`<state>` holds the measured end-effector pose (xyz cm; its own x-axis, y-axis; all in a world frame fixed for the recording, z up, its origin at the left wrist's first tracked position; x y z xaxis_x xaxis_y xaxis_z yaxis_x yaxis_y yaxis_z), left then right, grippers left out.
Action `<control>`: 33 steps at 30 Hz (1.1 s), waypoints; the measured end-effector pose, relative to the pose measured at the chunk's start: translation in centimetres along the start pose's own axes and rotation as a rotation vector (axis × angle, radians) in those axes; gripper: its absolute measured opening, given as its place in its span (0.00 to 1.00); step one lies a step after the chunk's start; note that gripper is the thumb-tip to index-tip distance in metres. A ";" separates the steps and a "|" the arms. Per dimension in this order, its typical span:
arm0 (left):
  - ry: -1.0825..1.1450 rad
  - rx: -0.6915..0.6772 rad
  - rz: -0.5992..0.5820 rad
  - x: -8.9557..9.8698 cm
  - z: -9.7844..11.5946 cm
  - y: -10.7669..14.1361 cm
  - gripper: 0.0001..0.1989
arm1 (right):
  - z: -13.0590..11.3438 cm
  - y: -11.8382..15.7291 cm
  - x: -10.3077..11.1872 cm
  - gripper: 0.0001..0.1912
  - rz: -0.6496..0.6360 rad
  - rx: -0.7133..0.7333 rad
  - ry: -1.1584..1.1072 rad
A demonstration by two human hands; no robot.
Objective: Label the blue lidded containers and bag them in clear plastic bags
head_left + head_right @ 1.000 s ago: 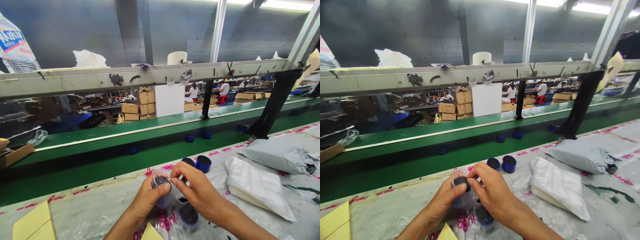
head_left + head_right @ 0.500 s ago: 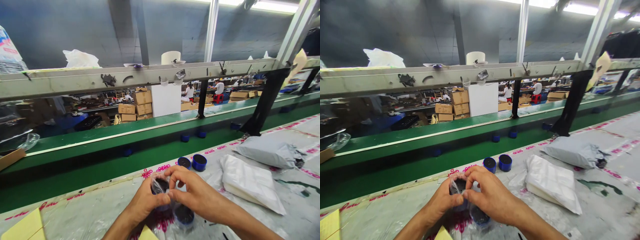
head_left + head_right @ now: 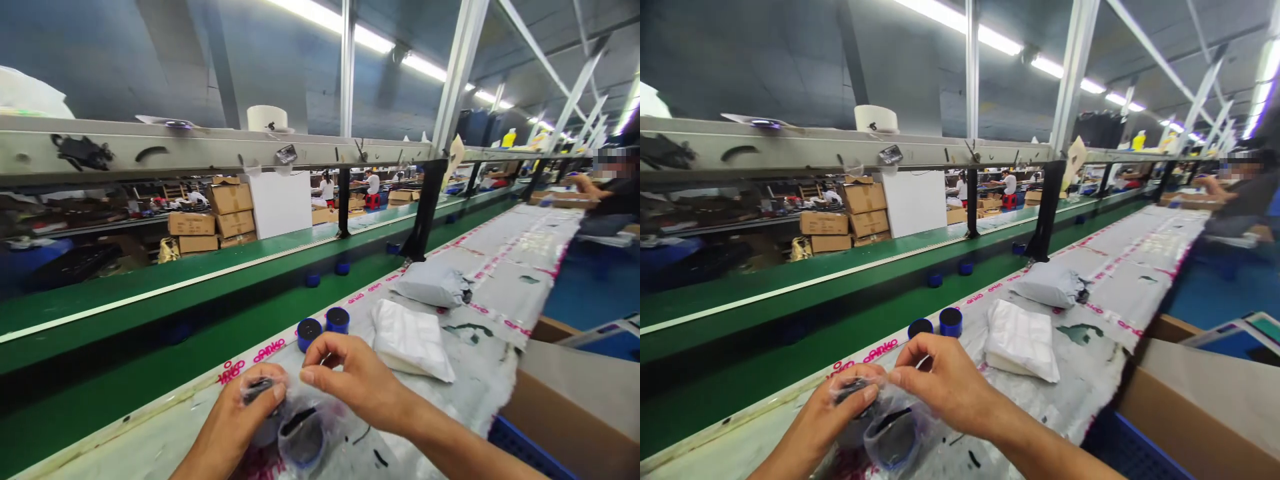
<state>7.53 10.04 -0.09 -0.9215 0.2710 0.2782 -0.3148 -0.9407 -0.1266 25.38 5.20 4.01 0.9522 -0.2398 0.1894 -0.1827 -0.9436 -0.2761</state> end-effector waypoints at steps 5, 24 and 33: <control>-0.073 -0.101 -0.005 -1.7 1.0 -1.0 0.18 | 0.5 -0.2 8.4 0.10 0.257 0.249 0.545; -0.120 0.030 0.225 -3.2 -0.1 -3.2 0.24 | 7.1 0.9 14.8 0.06 0.281 0.031 1.046; -0.289 -0.136 0.290 -2.7 2.9 -2.2 0.19 | 6.8 0.8 17.9 0.18 0.331 -0.237 0.341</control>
<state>11.36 10.76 2.16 -0.8810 -0.0875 0.4649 -0.0966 -0.9288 -0.3578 43.97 1.72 0.79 0.7077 -0.5573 0.4342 -0.5481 -0.8209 -0.1603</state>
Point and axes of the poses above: each hand's wrist, its own y-axis away from the middle knuckle, its own x-axis out of the back of the hand, z = x × y, the point moved 6 cm from there along -y, towards the middle knuckle, and after that the axes turned 13 degrees about z, right-handed, at the moved point
